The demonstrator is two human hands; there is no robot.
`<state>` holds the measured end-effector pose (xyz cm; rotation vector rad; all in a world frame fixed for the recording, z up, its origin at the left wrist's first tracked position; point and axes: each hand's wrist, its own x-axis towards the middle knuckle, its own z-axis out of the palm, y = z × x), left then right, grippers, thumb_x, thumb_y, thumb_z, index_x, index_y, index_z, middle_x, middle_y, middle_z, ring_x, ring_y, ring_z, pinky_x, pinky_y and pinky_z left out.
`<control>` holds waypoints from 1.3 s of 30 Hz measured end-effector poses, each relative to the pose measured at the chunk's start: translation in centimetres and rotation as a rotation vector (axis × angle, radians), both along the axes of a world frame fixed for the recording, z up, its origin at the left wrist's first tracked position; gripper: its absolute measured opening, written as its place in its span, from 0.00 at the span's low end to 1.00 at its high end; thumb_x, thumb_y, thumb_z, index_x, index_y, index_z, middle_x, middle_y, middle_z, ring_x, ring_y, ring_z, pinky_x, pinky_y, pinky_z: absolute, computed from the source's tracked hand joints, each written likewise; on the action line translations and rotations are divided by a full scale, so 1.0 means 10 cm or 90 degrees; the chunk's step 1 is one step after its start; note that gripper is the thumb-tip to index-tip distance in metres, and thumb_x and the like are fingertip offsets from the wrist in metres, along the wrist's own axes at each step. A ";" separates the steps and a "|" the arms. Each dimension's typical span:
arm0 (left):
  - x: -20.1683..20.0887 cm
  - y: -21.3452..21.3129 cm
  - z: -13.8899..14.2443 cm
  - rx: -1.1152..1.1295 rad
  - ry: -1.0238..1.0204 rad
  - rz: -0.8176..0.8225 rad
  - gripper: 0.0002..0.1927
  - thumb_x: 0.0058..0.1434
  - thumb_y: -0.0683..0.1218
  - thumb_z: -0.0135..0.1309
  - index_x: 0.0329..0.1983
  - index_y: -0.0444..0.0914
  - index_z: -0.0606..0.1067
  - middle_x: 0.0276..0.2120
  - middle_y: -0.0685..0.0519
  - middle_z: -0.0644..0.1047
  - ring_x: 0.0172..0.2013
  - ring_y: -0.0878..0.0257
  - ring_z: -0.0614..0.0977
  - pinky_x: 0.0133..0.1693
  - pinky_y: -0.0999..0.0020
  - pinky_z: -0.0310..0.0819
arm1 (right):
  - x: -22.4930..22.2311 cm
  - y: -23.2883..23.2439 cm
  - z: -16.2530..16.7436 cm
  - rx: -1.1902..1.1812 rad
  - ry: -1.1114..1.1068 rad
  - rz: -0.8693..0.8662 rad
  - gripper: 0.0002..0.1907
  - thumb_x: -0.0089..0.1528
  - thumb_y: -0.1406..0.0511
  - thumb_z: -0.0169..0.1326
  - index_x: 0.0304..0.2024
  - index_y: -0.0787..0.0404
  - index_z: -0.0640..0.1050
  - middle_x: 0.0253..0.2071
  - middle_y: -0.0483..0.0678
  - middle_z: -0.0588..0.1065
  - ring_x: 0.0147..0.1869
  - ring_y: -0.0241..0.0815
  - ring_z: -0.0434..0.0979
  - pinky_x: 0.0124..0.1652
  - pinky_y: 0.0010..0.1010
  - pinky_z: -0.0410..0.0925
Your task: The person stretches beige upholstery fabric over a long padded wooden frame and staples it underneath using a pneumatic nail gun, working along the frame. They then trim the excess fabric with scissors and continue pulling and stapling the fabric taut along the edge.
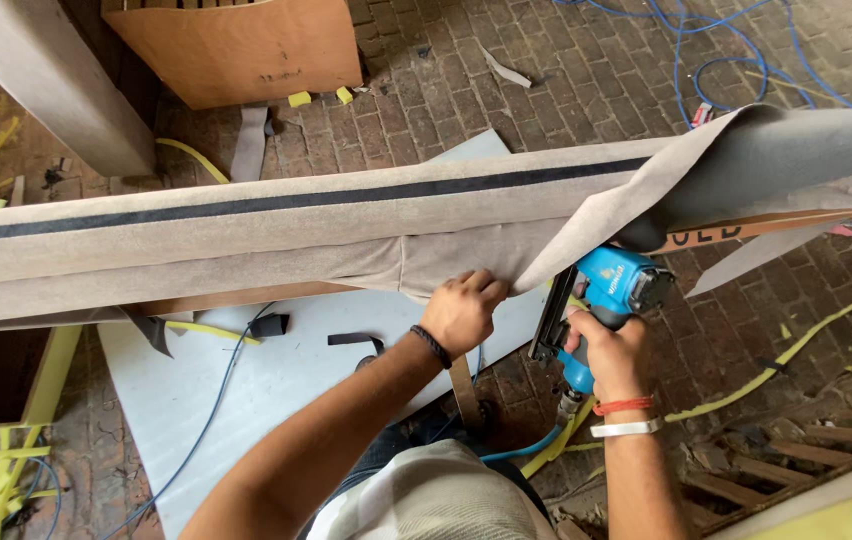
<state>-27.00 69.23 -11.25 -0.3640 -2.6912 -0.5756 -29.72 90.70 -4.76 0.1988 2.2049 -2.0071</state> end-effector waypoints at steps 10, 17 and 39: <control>-0.23 0.02 0.03 0.042 -0.119 -0.039 0.13 0.53 0.38 0.49 0.42 0.39 0.75 0.39 0.47 0.80 0.38 0.48 0.83 0.39 0.55 0.79 | 0.07 0.02 0.01 -0.040 -0.039 -0.026 0.13 0.55 0.70 0.60 0.44 0.63 0.81 0.21 0.44 0.73 0.21 0.36 0.72 0.26 0.30 0.67; -0.20 0.14 0.37 0.075 -0.237 -0.002 0.19 0.62 0.46 0.49 0.55 0.35 0.67 0.29 0.42 0.79 0.22 0.52 0.81 0.24 0.56 0.78 | 0.07 0.01 0.14 -0.048 -0.017 0.006 0.14 0.57 0.71 0.58 0.46 0.65 0.79 0.23 0.44 0.73 0.22 0.36 0.71 0.27 0.30 0.68; -0.15 0.22 0.33 0.001 -0.006 0.034 0.12 0.62 0.44 0.51 0.48 0.46 0.77 0.35 0.51 0.82 0.26 0.53 0.82 0.25 0.56 0.75 | 0.29 0.54 -0.29 -0.143 -0.014 -0.067 0.21 0.55 0.72 0.60 0.52 0.67 0.79 0.28 0.45 0.73 0.24 0.37 0.71 0.29 0.30 0.68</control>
